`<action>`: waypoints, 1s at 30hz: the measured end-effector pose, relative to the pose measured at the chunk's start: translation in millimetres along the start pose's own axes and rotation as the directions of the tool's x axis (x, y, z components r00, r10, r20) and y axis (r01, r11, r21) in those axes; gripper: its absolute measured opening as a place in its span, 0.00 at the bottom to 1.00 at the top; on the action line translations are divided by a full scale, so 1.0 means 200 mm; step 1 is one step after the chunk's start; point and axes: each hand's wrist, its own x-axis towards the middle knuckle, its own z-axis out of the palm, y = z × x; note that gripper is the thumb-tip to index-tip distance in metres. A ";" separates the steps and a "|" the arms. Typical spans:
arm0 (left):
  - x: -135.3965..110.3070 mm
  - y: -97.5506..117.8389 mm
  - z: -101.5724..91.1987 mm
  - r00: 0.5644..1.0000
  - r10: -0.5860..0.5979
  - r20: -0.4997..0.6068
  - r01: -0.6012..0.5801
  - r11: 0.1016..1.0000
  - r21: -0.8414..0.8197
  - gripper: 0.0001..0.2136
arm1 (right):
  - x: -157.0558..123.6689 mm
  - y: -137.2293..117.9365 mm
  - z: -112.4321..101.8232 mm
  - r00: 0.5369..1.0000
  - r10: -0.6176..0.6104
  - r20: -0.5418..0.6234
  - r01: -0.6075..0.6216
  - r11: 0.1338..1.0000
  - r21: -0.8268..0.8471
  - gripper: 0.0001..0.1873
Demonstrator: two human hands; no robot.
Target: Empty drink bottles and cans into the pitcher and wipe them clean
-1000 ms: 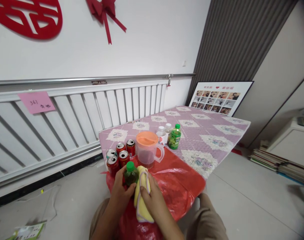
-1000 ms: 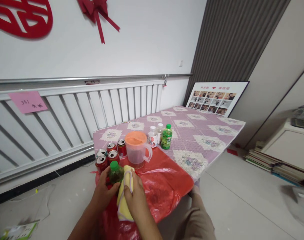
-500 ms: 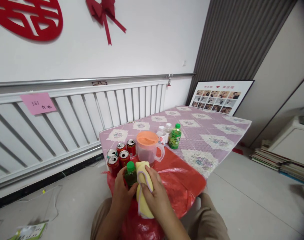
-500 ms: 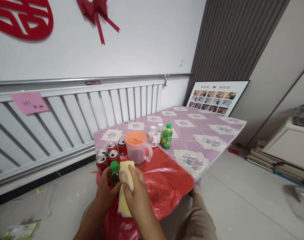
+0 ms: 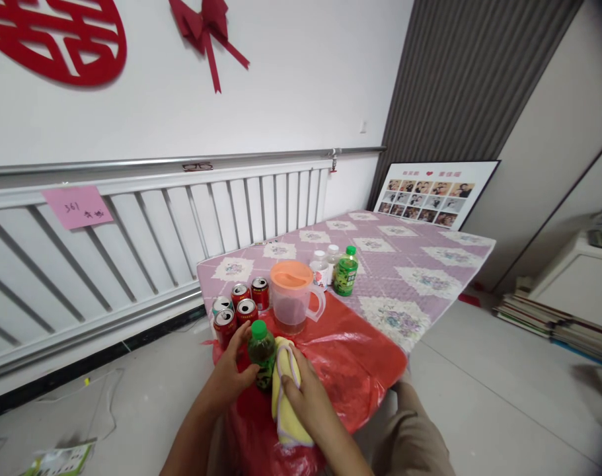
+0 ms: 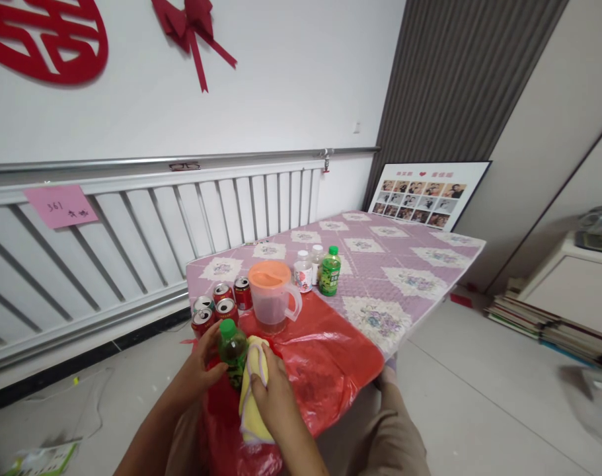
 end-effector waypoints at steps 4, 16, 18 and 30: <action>0.01 -0.01 0.02 0.995 -0.056 0.082 0.062 0.996 -0.068 0.35 | -0.02 -0.08 -0.02 0.995 -0.060 -0.085 0.058 0.998 -0.027 0.31; -0.04 -0.02 0.12 0.983 -0.043 -0.177 0.045 0.999 0.010 0.32 | -0.08 -0.24 -0.04 0.966 -0.255 -0.041 0.232 0.928 -0.290 0.25; -0.03 -0.04 0.13 0.978 -0.033 -0.205 0.040 0.999 0.032 0.32 | -0.08 -0.19 -0.05 0.974 -0.226 -0.024 0.207 0.927 -0.311 0.28; -0.03 -0.11 0.16 0.950 -0.035 -0.311 0.051 0.998 0.041 0.34 | -0.12 -0.28 -0.09 0.974 -0.227 -0.002 0.217 0.934 -0.285 0.31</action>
